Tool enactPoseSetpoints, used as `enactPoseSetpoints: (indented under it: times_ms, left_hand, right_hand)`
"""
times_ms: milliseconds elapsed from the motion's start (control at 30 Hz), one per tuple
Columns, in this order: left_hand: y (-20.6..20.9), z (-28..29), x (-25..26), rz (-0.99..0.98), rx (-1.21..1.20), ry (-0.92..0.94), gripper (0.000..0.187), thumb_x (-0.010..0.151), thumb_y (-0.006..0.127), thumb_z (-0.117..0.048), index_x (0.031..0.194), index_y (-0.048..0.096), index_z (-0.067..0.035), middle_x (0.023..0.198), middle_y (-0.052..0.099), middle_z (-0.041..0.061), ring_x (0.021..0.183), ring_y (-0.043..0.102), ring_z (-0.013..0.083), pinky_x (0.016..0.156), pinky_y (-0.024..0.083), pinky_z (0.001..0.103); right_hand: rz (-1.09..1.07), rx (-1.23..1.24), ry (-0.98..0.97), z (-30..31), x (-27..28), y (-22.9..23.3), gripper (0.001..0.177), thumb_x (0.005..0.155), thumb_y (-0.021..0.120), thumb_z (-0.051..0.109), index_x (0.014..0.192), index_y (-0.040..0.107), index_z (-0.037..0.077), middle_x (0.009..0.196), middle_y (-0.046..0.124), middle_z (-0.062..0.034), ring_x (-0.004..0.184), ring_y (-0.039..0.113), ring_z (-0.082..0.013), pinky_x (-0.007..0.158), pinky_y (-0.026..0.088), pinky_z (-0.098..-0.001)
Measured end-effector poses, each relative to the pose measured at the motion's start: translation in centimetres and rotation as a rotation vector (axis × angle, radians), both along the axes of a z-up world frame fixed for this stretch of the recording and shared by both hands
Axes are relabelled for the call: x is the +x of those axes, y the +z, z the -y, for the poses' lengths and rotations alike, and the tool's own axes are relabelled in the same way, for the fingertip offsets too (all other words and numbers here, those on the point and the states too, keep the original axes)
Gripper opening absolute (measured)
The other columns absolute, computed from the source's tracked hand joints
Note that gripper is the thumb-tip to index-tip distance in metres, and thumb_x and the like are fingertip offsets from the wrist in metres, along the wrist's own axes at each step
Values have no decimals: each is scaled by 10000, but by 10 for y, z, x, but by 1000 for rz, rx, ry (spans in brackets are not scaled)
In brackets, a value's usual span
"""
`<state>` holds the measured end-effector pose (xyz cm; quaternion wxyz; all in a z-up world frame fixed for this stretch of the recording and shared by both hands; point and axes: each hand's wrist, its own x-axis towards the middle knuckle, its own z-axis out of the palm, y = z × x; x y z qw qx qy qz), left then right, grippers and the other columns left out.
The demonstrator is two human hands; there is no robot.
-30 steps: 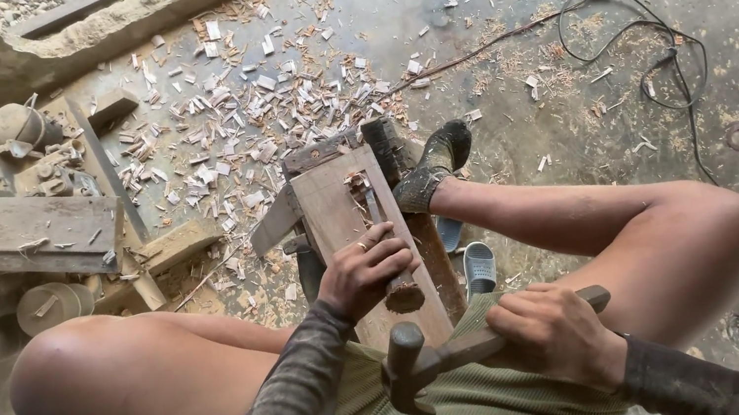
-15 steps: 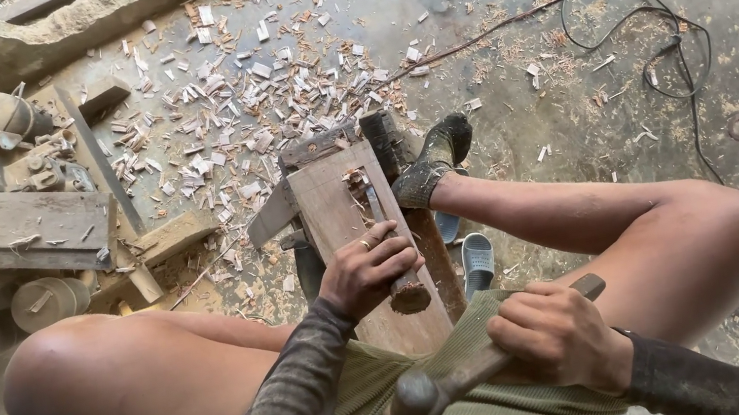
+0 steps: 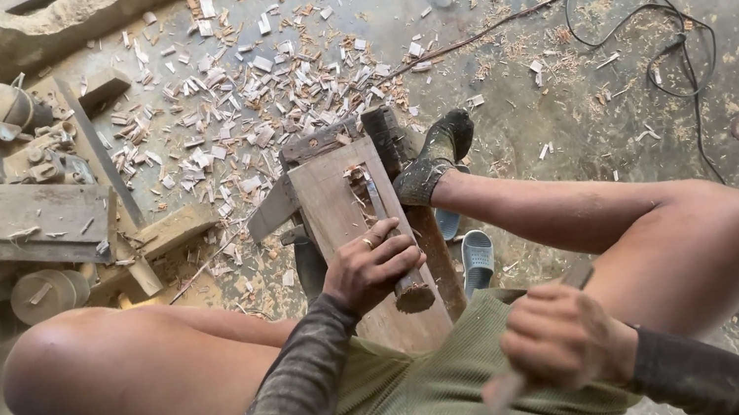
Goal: Carving a mortise in a wooden workpiece using a hammer and chisel.
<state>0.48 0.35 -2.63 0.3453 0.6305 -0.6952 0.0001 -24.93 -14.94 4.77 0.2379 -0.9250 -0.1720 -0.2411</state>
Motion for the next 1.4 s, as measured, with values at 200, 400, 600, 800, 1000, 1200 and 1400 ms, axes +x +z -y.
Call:
enactPoseSetpoints:
  times_ms: [200,400,600,800,1000,1200,1400]
  left_hand:
    - [-8,4,5,33,-3,33,120,943,738,-209,1024,679,-144,1080,705,-3,1162,691,288,891,627,375]
    - [-5,2,2,16,10,36,115,938,740,-203,1009,669,-147,1070,700,-4,1166,694,289,901,622,388]
    - [-19,3,7,83,41,34,170,886,715,-173,1050,682,-142,1087,701,5,1179,677,319,910,623,386]
    - [-27,0,2,85,39,47,114,948,691,-176,1057,663,-156,1116,694,-18,1206,686,285,958,636,381]
    - [-16,9,16,12,21,23,173,910,687,-197,1081,676,-174,1128,711,-3,1151,696,300,839,622,398]
    - [-17,73,175,-1269,-110,606,178,920,767,-139,1032,653,-62,936,746,78,841,780,178,746,679,336]
    - [14,62,145,-768,62,503,77,1035,695,-179,1041,721,-107,952,768,81,815,753,187,711,634,374]
  right_hand:
    - [-319,-220,-260,35,23,-27,418,1037,554,512,863,524,132,648,478,12,537,471,-134,502,424,-334]
    - [0,-132,33,1,7,-5,500,981,639,596,737,483,187,523,476,71,369,448,-71,315,395,-279]
    - [-425,-317,-230,38,30,-38,369,952,574,470,804,524,135,601,539,-5,489,560,-141,442,470,-325]
    - [-32,-133,11,5,13,0,367,1038,598,414,807,488,150,625,504,25,524,555,-98,460,471,-286]
    - [-271,-208,-311,27,43,-23,201,921,605,245,778,517,135,630,488,-4,526,558,-169,481,435,-369]
    - [-208,42,-564,25,38,-2,195,963,671,285,904,597,115,722,573,-66,603,613,-223,520,463,-375]
    - [-74,380,-892,26,53,2,254,1013,751,331,1055,692,88,834,674,-144,694,678,-288,567,496,-383]
